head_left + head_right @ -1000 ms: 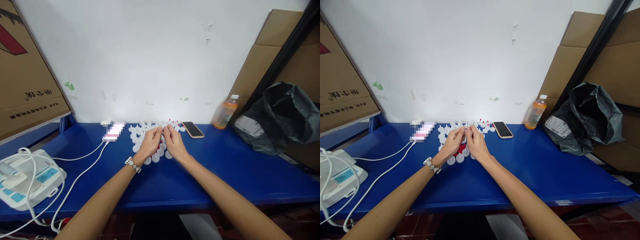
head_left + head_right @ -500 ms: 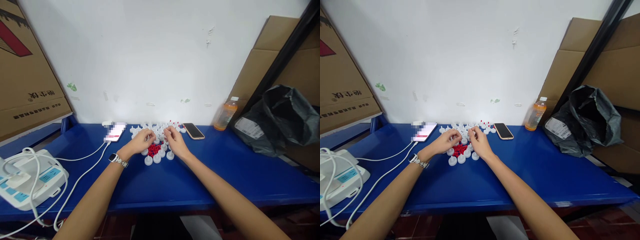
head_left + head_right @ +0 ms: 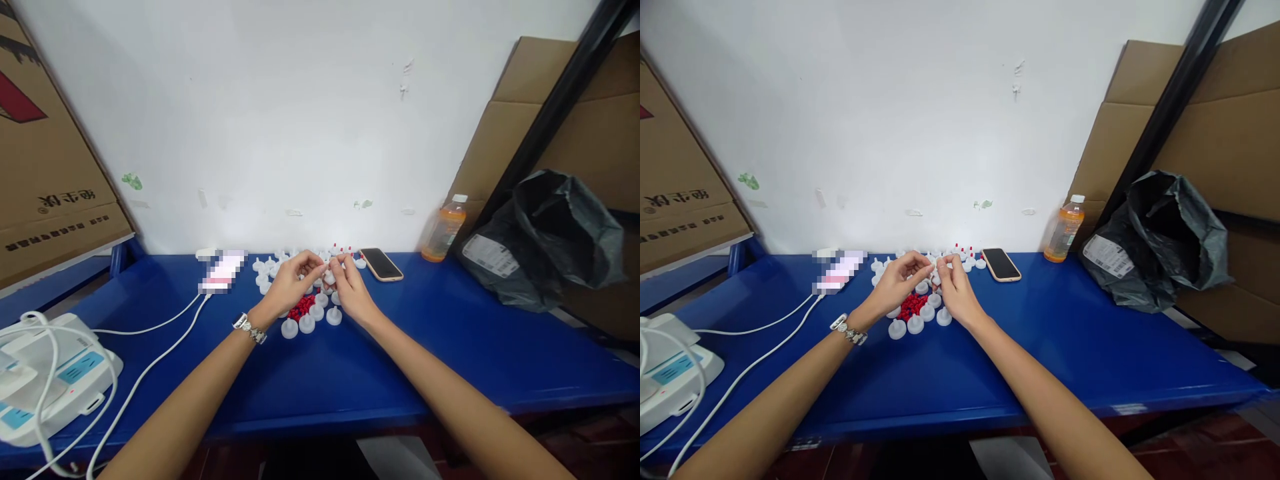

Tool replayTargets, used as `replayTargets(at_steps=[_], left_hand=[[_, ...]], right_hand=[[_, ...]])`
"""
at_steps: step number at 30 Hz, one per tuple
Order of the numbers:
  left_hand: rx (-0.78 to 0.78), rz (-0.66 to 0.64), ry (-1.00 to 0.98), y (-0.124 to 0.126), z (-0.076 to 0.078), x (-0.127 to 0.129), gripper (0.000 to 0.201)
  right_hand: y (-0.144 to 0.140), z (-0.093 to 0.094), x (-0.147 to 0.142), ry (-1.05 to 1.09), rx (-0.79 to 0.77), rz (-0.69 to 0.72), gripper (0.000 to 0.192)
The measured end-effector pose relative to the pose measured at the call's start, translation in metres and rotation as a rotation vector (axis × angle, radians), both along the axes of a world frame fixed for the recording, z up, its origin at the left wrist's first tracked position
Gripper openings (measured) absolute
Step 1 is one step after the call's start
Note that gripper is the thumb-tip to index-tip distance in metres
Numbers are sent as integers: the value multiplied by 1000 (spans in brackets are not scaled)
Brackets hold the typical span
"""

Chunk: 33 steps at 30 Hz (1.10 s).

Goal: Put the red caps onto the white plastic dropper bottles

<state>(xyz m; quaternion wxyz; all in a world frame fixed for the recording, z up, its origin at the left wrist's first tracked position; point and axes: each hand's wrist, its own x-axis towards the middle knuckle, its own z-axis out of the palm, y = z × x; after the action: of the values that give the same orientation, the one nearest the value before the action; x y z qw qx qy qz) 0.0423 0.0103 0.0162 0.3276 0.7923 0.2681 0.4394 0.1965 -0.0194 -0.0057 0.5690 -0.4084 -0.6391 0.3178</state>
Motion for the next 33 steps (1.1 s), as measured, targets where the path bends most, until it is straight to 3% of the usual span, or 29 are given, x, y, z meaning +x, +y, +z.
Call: replayTargets(at_steps=[5, 8, 11, 12, 16, 22, 33], left_hand=[[-84, -68, -41, 23, 6, 4, 28], [25, 84, 34, 64, 17, 4, 27], [191, 265, 265, 117, 22, 15, 21], [226, 295, 375, 132, 21, 21, 19], [256, 296, 501, 173, 7, 51, 14], [333, 308, 625, 190, -2, 75, 15], [395, 315, 751, 180, 3, 71, 19]], right_hand=[[12, -2, 11, 73, -28, -132, 39], [24, -2, 29, 146, -44, -280, 44], [31, 1, 44, 169, -70, -342, 46], [31, 2, 47, 164, -72, -337, 46], [28, 9, 50, 191, -49, -276, 52], [27, 15, 50, 204, -52, -280, 63], [48, 3, 63, 322, -116, -313, 63]])
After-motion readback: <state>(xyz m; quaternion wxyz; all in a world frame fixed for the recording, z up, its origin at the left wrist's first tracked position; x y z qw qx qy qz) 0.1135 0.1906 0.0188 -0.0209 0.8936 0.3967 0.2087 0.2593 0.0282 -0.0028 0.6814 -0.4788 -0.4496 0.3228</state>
